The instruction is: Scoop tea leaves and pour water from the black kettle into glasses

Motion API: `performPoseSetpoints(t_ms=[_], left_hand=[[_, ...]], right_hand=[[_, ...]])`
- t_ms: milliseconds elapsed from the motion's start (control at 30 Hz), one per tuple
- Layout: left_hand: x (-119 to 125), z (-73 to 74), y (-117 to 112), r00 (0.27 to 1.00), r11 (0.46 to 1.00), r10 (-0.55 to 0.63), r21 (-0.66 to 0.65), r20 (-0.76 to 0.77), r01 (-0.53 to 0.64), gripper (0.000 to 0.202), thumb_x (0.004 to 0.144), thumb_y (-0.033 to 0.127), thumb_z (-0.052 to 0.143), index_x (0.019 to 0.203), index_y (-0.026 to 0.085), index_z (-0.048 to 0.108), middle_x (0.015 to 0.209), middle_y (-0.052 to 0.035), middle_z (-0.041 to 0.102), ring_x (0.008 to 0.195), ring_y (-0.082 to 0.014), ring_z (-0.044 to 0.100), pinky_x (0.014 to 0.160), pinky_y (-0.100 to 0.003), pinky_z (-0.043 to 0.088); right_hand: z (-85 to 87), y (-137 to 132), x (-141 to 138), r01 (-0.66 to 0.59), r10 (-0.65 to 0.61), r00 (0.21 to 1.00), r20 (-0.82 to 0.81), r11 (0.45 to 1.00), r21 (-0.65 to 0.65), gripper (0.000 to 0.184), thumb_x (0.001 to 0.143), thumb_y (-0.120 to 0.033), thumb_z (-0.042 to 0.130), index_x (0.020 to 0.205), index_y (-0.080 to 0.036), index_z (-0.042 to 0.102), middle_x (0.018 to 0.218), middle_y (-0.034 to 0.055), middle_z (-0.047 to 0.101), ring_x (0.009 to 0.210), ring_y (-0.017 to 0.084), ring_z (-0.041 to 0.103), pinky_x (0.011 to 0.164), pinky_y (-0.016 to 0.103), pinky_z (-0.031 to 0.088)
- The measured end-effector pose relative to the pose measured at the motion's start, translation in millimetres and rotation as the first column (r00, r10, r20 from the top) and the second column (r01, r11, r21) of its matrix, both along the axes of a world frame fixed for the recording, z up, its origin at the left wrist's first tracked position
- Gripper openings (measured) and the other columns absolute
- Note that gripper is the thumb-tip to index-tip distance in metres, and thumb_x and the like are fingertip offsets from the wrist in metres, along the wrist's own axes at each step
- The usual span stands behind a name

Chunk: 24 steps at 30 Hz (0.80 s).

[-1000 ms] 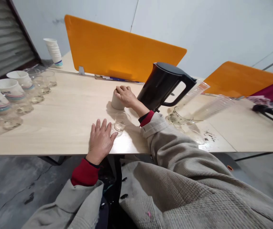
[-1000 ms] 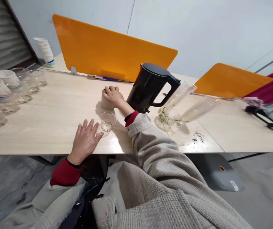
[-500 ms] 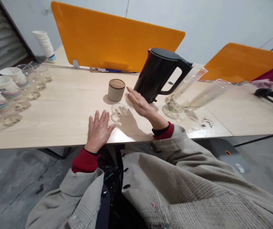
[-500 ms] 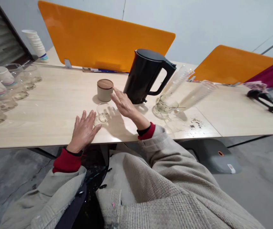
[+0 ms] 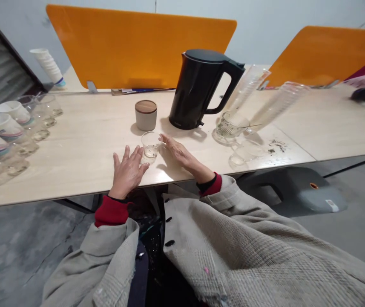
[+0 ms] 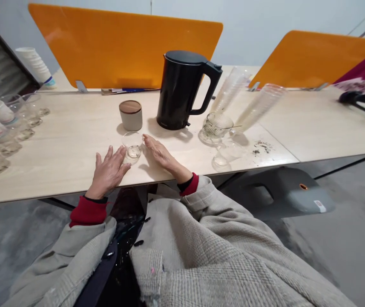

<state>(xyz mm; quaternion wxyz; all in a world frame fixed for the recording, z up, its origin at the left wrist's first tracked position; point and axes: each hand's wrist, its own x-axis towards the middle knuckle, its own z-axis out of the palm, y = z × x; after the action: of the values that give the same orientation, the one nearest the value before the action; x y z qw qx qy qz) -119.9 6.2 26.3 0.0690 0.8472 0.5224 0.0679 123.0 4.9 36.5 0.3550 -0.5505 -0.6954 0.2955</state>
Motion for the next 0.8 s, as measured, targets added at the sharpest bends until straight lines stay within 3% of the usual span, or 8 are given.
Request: performPoseSetpoints(t_ms=[133,300,400,800], left_hand=[[0,-3.5,1,0.995,0.995,0.092,0.044,0.028,-0.093,0.069,0.114,0.047,0.026,0.176,0.016,0.036,0.185,-0.0124,0.032,0.175,-0.0392,0.019,0.139,-0.073,0.019],[4,-4.2,3,0.976,0.974,0.214,0.071,0.024,-0.215,0.068,0.113,0.042,0.026,0.173,0.013,0.041,0.185,-0.0162,0.031,0.175,-0.0423,0.018,0.138,-0.074,0.02],[6,-3.6,4,0.977,0.974,0.215,0.068,-0.005,-0.214,0.069,0.113,0.041,0.025,0.173,0.011,0.041,0.185,-0.017,0.031,0.175,-0.0436,0.017,0.138,-0.075,0.02],[7,2.8,4,0.976,0.977,0.212,0.044,-0.041,-0.21,0.073,0.112,0.043,0.021,0.174,0.008,0.038,0.186,-0.0182,0.029,0.174,-0.0441,0.022,0.139,-0.072,0.019]], right_hand=[[-11.7,1,8,0.084,-0.102,0.96,0.262,0.993,0.079,0.088,0.113,-0.07,0.013,0.176,-0.012,0.037,0.18,0.0188,0.043,0.169,0.031,0.039,0.139,0.054,0.031],[-27.7,-8,11,0.098,-0.16,0.769,0.618,0.986,0.133,0.072,0.116,-0.052,0.037,0.171,-0.006,0.042,0.178,0.0268,0.041,0.17,0.039,0.034,0.136,0.062,0.03],[-29.8,-12,8,0.111,-0.167,0.727,0.667,0.986,0.126,0.073,0.116,-0.052,0.037,0.169,-0.002,0.042,0.178,0.0284,0.04,0.17,0.041,0.033,0.137,0.062,0.028],[-7.0,-19,-5,0.141,-0.109,0.716,0.689,0.99,0.01,0.075,0.115,-0.05,0.041,0.169,0.003,0.038,0.183,0.0293,0.03,0.173,0.042,0.025,0.14,0.063,0.019]])
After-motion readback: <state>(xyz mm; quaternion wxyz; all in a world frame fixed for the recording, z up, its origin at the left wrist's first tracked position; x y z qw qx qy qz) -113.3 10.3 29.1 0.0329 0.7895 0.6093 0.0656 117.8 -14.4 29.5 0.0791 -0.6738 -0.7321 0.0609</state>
